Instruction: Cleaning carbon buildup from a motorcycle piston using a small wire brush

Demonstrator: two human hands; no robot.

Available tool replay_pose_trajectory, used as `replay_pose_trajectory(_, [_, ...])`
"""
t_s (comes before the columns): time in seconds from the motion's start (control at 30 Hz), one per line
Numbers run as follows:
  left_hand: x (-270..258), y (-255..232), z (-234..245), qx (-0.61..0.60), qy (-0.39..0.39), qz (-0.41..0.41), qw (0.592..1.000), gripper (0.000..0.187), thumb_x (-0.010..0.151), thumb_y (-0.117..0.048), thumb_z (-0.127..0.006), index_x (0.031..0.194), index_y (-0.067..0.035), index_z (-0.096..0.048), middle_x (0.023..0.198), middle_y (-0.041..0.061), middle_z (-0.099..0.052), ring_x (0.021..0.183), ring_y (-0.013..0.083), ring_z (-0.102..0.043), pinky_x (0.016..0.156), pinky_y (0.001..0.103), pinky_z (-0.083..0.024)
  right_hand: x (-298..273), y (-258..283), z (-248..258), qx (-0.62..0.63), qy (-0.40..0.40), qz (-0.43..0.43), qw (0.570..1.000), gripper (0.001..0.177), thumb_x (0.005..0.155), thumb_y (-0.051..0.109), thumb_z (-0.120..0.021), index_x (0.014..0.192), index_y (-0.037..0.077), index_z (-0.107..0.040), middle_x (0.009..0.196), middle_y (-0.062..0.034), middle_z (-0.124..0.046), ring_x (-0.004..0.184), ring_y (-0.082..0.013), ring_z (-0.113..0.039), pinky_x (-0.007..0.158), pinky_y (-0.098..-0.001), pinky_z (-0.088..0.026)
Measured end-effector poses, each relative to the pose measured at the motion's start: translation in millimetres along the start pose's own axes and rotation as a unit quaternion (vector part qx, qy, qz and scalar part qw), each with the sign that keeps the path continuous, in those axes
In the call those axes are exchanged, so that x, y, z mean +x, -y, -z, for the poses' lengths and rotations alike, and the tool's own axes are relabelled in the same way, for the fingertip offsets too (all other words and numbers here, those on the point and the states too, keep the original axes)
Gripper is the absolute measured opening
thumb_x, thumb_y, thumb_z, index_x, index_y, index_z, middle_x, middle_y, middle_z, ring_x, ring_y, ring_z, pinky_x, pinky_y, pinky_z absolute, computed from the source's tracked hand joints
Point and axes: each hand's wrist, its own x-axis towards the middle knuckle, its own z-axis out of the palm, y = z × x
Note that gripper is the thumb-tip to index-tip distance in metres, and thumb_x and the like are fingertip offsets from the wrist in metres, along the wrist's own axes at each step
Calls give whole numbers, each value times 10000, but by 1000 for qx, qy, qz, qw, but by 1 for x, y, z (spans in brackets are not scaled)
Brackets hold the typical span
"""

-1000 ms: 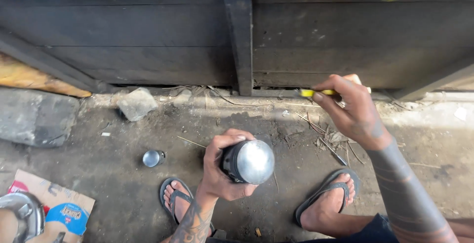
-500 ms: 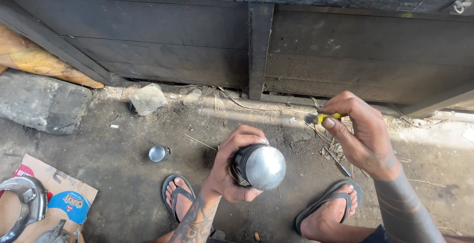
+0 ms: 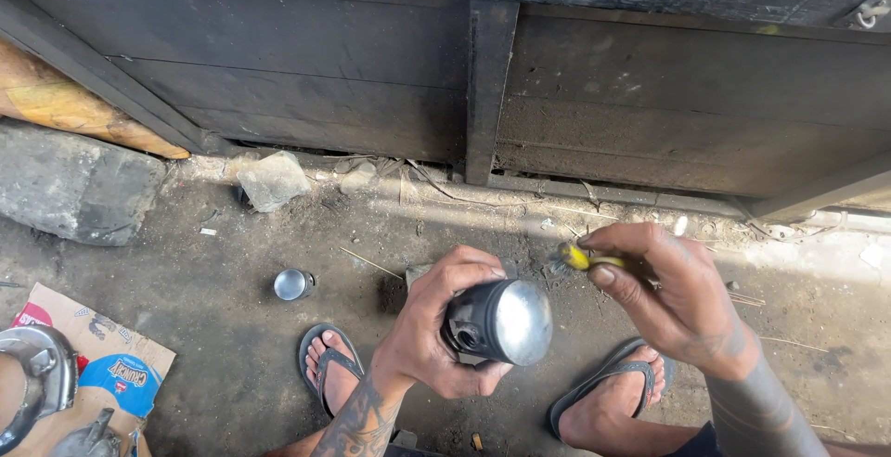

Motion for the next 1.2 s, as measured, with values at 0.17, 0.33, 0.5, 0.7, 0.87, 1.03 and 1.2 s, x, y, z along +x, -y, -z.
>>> replay_pose_trajectory(0.17, [-2, -9, 0, 49, 21, 12, 998, 760, 583, -235, -818, 1280, -92, -549, 1169, 132, -624, 943, 246, -667, 855, 375, -580, 3, 21, 0, -19, 1, 33, 999, 209, 890, 104, -646, 1077, 16, -619, 791, -38, -696, 500, -81, -472, 476, -235, -380])
replay_pose_trajectory(0.33, [-1, -12, 1, 50, 18, 6, 999, 748, 573, -222, -816, 1260, -68, -564, 1161, 137, -632, 940, 249, -672, 852, 368, -589, 0, 23, -2, -8, -15, 41, 999, 196, 880, 81, -657, 1064, 23, -622, 797, -37, -700, 504, -73, -468, 479, -225, -384])
replay_pose_trajectory(0.5, [-4, -11, 1, 47, 25, 6, 999, 763, 581, -255, -814, 1277, -76, -561, 1172, 134, -628, 952, 246, -671, 864, 373, -583, -1, 29, -3, -9, -12, 44, 999, 229, 837, 37, -691, 1056, 16, -631, 879, -73, -769, 520, -72, -574, 477, -207, -461])
replay_pose_trajectory(0.7, [4, -18, 1, 61, 23, 2, 998, 701, 557, -181, -818, 1193, -5, -581, 1108, 170, -665, 877, 266, -680, 811, 365, -587, 7, 37, -2, -44, 64, 14, 997, 186, 866, 65, -662, 1049, 35, -655, 855, -44, -778, 426, -86, -563, 393, -248, -457])
replay_pose_trajectory(0.87, [3, -13, 3, 36, 33, 55, 997, 632, 548, -193, -794, 1120, 3, -610, 1063, 128, -661, 825, 234, -654, 765, 335, -553, 6, 24, -6, -145, 78, 49, 985, 156, 852, 80, -696, 1008, 69, -682, 743, 8, -699, 431, -119, -605, 382, -312, -473])
replay_pose_trajectory(1.03, [3, -4, 1, 26, 38, 44, 998, 677, 549, -220, -786, 1156, 19, -603, 1039, 124, -657, 795, 224, -636, 722, 337, -552, 8, 17, -6, -94, 96, 95, 986, 149, 829, 64, -700, 979, 70, -701, 796, -8, -745, 455, -97, -623, 370, -251, -508])
replay_pose_trajectory(1.2, [4, -2, 2, -2, 30, 45, 999, 681, 554, -268, -781, 1150, 15, -609, 999, 115, -653, 769, 213, -606, 710, 340, -524, 5, 26, -6, -49, 135, 99, 985, 112, 845, 109, -684, 952, 114, -717, 775, 6, -759, 394, -92, -547, 336, -274, -450])
